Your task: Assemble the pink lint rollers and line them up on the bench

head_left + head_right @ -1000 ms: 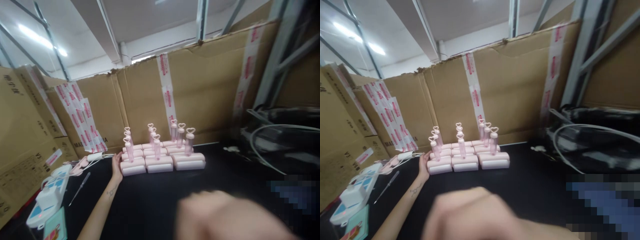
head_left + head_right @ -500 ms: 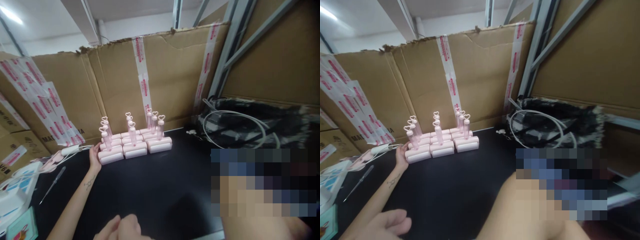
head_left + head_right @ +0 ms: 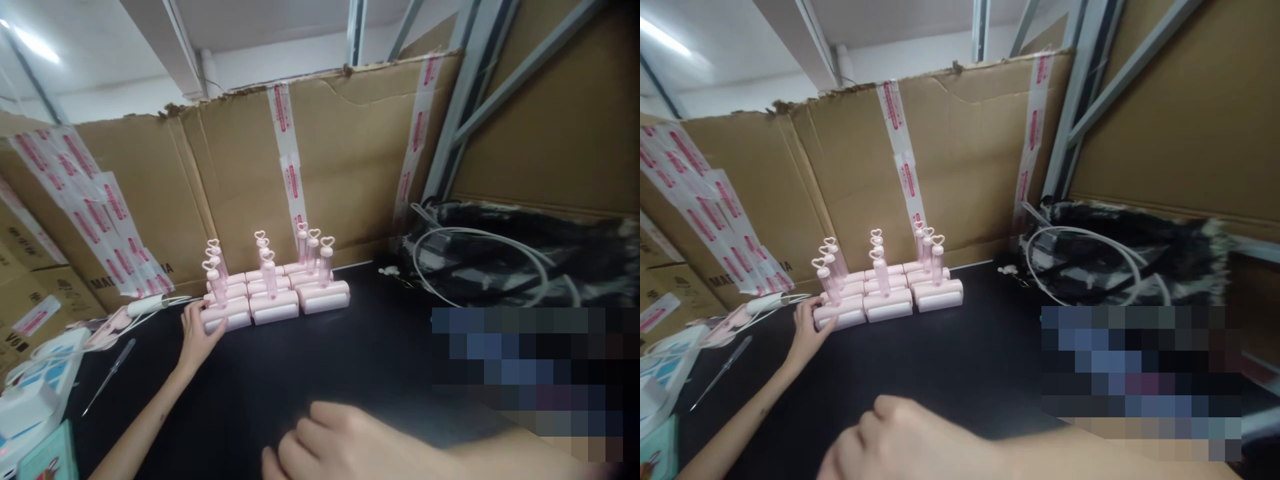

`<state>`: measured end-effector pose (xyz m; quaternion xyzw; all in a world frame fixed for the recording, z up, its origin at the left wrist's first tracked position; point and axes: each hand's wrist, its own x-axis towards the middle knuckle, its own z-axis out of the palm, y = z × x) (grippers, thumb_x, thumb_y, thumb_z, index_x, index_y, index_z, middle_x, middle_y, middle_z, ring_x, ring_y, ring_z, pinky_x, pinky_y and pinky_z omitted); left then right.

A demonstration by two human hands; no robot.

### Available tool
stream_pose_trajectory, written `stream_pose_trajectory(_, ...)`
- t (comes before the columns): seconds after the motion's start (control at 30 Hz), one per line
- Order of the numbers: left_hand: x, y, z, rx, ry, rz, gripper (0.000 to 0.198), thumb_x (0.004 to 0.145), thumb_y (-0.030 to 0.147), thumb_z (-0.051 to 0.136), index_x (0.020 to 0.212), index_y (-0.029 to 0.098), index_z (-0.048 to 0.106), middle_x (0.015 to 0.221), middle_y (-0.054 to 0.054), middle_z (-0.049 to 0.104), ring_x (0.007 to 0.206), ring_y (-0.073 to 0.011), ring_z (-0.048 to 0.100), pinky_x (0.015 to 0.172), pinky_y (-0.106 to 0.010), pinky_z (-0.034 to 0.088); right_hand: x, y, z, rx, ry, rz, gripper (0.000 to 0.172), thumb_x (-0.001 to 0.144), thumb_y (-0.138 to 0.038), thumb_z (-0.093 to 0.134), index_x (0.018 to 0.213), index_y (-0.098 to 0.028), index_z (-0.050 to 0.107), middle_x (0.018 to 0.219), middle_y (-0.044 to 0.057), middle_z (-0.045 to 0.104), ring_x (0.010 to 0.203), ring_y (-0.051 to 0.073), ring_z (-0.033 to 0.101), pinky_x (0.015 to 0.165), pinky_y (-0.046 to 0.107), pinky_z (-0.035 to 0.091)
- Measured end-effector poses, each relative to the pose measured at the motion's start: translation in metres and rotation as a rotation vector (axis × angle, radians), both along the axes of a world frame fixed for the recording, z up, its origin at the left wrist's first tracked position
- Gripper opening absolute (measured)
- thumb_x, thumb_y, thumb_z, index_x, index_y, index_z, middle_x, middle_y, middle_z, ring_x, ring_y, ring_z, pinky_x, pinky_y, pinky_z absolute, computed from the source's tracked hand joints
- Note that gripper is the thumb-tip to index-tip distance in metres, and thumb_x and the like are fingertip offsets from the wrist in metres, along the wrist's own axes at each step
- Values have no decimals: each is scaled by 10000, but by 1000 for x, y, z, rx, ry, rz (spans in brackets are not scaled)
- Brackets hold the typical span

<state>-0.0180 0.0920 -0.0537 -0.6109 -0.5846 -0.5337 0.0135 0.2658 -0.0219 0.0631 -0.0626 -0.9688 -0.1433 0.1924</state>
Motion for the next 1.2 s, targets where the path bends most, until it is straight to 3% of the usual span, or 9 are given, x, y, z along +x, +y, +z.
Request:
stream_pose_trajectory(0.1, -2, -7, -8, -74, 174, 3, 568, 625, 449, 687, 1112, 226, 498, 1118, -94, 463, 1123, -327, 417, 990, -496, 292, -1, 34, -39, -98, -84, -47, 210, 842, -257, 479, 657, -185, 548, 537, -16, 588, 400, 115, 489, 402, 283, 246)
stream_pose_trajectory(0.2, -7, -6, -13, -101, 246, 11, 593, 623, 458, 688, 1140, 239, 498, 1142, -91, 448, 1146, -328, 401, 986, -492, 319, -2, 64, -74, -273, -50, -150, 214, 855, -229, 439, 716, -178, 593, 622, -6, 651, 488, 105, 578, 465, 239, 315)
stream_pose_trajectory(0.33, -19, 2, -23, -79, 191, -22, 592, 643, 469, 669, 1145, 230, 469, 1123, -84, 440, 1124, -303, 441, 981, -481, 353, 2, 79, -98, -491, 14, -214, 188, 857, -242, 440, 829, -195, 620, 632, -24, 667, 552, 97, 623, 523, 187, 369)
stream_pose_trajectory(0.5, -25, 3, -21, -97, 114, -65, 464, 611, 432, 697, 991, 228, 525, 1069, -60, 440, 1113, -296, 457, 973, -458, 374, 5, 78, -103, -554, 34, -226, 196, 862, -257, 424, 860, -201, 612, 604, -24, 654, 536, 101, 615, 530, 174, 381)
stream_pose_trajectory(0.67, -19, -19, 10, -334, 124, -363, 503, 565, 345, 761, 1009, 234, 552, 1005, -52, 560, 966, -267, 543, 868, -391, 434, 4, 78, -99, -593, 35, -199, 217, 874, -239, 404, 848, -189, 612, 632, -11, 656, 547, 104, 610, 538, 183, 387)
stream_pose_trajectory(0.87, -25, -33, 44, -431, -193, -547, 433, 567, 253, 764, 956, 198, 581, 923, -49, 604, 819, -227, 575, 720, -289, 447, 6, 82, -91, -721, 231, -228, 227, 909, -238, 399, 959, -194, 616, 749, -1, 666, 588, 97, 610, 577, 188, 449)
stream_pose_trajectory(0.93, -26, -38, 54, -433, -374, -622, 445, 597, 274, 745, 1000, 191, 575, 903, -62, 614, 786, -234, 586, 662, -277, 446, 9, 82, -85, -647, 376, -209, 233, 906, -202, 407, 1063, -180, 577, 919, 49, 660, 710, 106, 633, 654, 202, 490)
stream_pose_trajectory(1.07, -12, -49, 64, -564, -662, -799, 536, 624, 329, 716, 1109, 210, 523, 819, -68, 635, 677, -253, 606, 568, -292, 442, 13, 77, -72, -103, 495, -125, 351, 835, -135, 516, 1184, -176, 519, 1161, 134, 579, 1102, 201, 548, 896, 326, 468)
stream_pose_trajectory(1.2, 27, -60, 65, -668, -557, -855, 442, 611, 275, 746, 1015, 180, 596, 871, -69, 647, 768, -234, 594, 655, -276, 434, 10, 68, -70, 118, 323, -175, 468, 816, -293, 576, 1249, -137, 490, 1227, 160, 572, 1144, 277, 527, 927, 413, 459)
